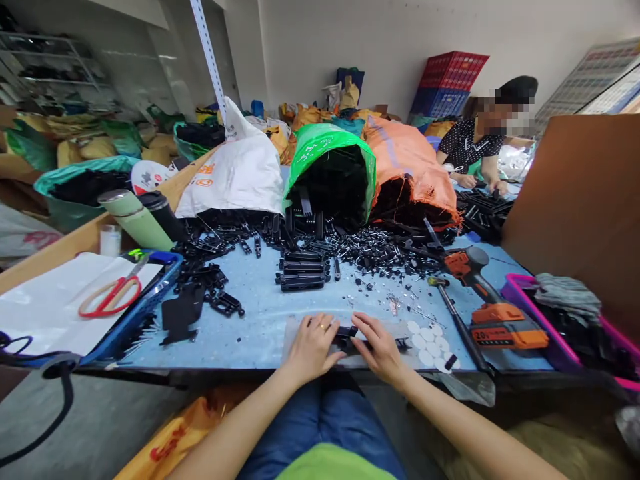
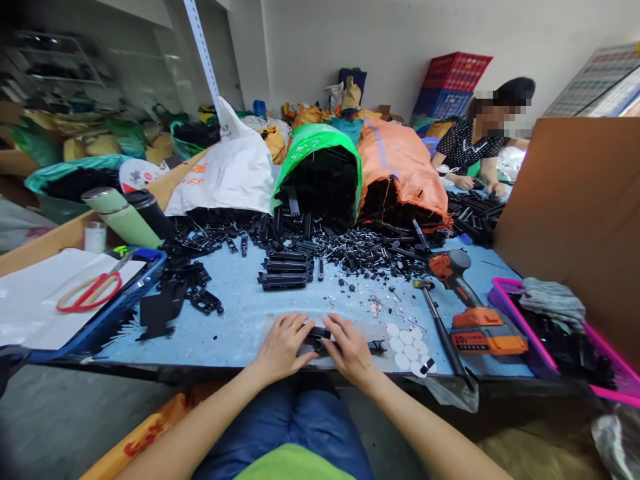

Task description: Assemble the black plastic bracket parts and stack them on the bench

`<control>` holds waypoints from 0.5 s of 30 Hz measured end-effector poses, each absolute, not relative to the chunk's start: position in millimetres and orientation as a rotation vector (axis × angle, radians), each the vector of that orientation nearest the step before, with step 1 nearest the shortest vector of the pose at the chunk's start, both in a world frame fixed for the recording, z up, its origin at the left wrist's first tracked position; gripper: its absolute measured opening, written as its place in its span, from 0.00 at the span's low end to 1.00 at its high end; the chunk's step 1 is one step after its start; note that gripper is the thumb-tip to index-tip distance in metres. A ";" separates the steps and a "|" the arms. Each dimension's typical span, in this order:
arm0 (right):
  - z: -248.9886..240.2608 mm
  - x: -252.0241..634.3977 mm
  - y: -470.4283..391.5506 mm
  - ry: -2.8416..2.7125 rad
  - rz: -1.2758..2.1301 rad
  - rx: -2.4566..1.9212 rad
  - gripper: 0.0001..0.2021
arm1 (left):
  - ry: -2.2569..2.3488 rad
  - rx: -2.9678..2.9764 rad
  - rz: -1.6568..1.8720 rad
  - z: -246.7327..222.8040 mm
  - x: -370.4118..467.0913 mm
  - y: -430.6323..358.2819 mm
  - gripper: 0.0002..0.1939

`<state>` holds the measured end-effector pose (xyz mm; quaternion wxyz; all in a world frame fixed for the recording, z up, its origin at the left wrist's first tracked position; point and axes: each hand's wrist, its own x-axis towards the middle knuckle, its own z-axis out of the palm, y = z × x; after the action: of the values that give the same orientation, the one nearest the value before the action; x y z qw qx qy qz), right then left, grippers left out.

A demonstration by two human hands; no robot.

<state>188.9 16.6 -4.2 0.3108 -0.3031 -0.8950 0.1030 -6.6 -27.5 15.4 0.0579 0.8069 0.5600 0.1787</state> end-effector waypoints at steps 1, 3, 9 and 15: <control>-9.2 200.6 18.4 -2.377 0.260 -0.808 0.25 | 1.581 2.489 0.534 12.3 -3.4 -20.6 0.32; -19.9 216.7 23.9 -2.483 0.258 -0.771 0.25 | 1.467 2.479 0.488 5.0 3.0 -8.6 0.34; -35.3 226.5 49.6 -2.670 0.310 -0.656 0.25 | 1.581 2.378 0.519 -4.5 10.6 -0.6 0.24; -31.4 231.6 67.0 -2.784 0.319 -0.519 0.23 | 1.613 2.361 0.495 -4.3 12.5 -2.6 0.23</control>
<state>231.6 67.0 -31.4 0.1452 -0.1800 -0.9666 0.1108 12.5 -2.6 -4.3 0.1195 0.8077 0.5519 0.1693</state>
